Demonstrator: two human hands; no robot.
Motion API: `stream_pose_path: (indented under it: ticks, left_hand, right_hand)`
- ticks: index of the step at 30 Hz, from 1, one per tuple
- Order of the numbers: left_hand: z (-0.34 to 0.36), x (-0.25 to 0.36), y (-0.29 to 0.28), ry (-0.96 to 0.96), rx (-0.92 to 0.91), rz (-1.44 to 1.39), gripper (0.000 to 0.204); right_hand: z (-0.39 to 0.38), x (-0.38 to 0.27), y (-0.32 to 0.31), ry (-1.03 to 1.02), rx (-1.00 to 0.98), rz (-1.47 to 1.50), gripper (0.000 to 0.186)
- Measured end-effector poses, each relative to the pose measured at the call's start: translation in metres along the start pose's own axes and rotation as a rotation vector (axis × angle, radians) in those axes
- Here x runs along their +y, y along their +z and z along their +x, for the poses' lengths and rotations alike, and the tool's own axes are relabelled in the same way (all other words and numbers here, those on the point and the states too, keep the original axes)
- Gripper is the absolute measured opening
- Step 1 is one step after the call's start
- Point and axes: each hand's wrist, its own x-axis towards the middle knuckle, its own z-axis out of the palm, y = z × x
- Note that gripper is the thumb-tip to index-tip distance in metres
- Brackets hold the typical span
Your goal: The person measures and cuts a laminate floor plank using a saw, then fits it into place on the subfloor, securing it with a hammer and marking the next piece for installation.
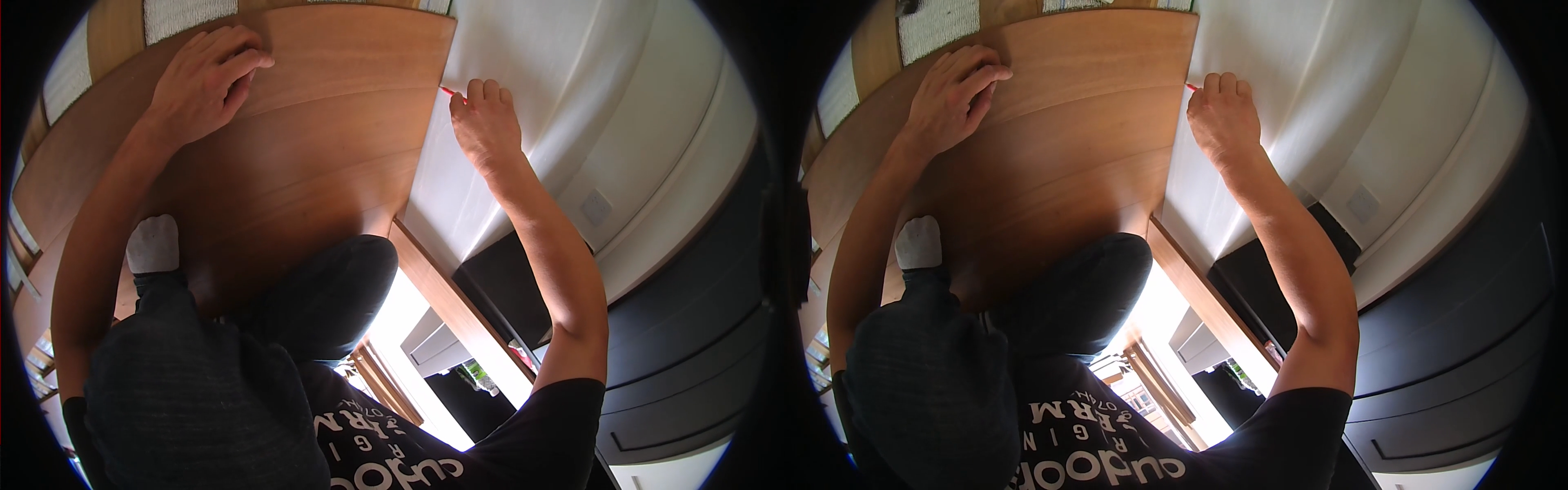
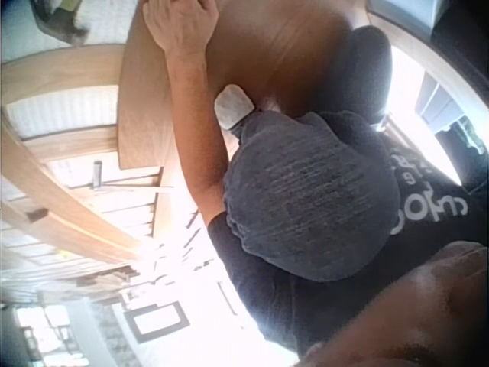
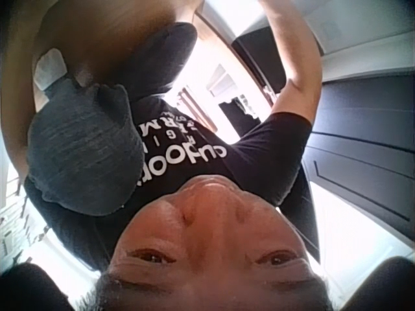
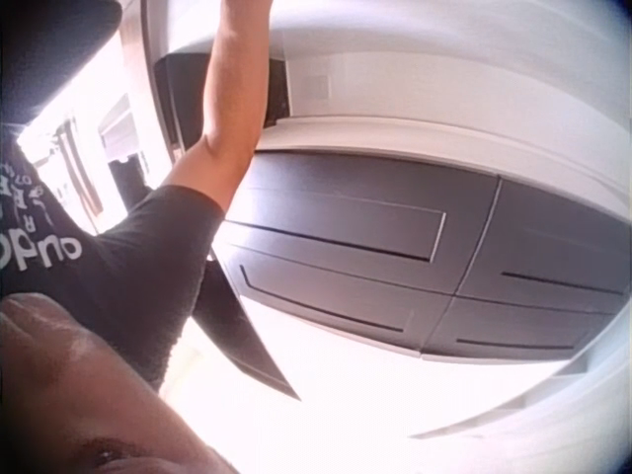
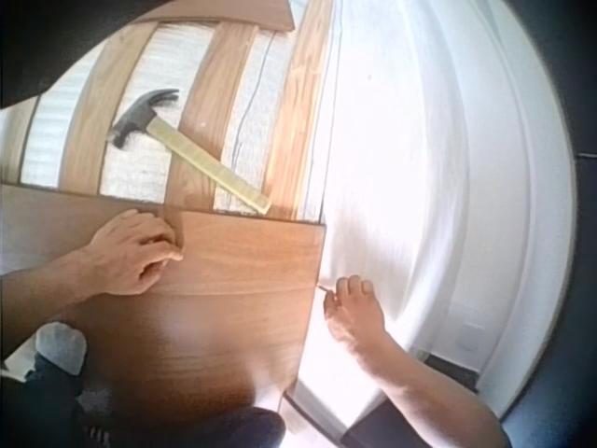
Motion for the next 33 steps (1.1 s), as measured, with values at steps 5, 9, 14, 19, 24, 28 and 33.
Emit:
stream_pose_path:
  ticks: [5, 9, 14, 19, 24, 28, 33]
  left_hand:
    - [0.002, 0.000, 0.000, 0.036, 0.080, 0.005, 0.034]
    - [0.002, -0.003, -0.004, 0.015, 0.012, -0.011, 0.033]
    - [0.005, -0.001, -0.013, 0.029, -0.024, -0.020, 0.033]
    - [-0.002, 0.002, -0.009, 0.078, 0.007, -0.015, 0.031]
    - [-0.031, 0.014, -0.026, 0.140, -0.012, -0.035, 0.027]
    - [-0.111, 0.022, -0.047, 0.099, -0.063, -0.025, 0.023]
    - [-0.260, 0.023, -0.096, -0.128, -0.003, 0.062, 0.023]
  right_hand:
    - [0.002, 0.002, -0.006, 0.014, -0.054, 0.008, 0.010]
    - [-0.015, 0.002, -0.033, 0.124, -0.009, 0.087, 0.006]
    - [-0.077, -0.047, -0.096, 0.428, 0.003, 0.384, 0.032]
    - [-0.144, -0.181, -0.096, 0.652, 0.132, 0.939, 0.019]
    - [-0.182, -0.309, -0.094, 0.833, 0.160, 1.028, 0.019]
    - [-0.184, -0.312, -0.093, 0.961, 0.228, 1.073, 0.021]
    - [-0.196, -0.312, -0.093, 0.879, 0.416, 1.077, 0.018]
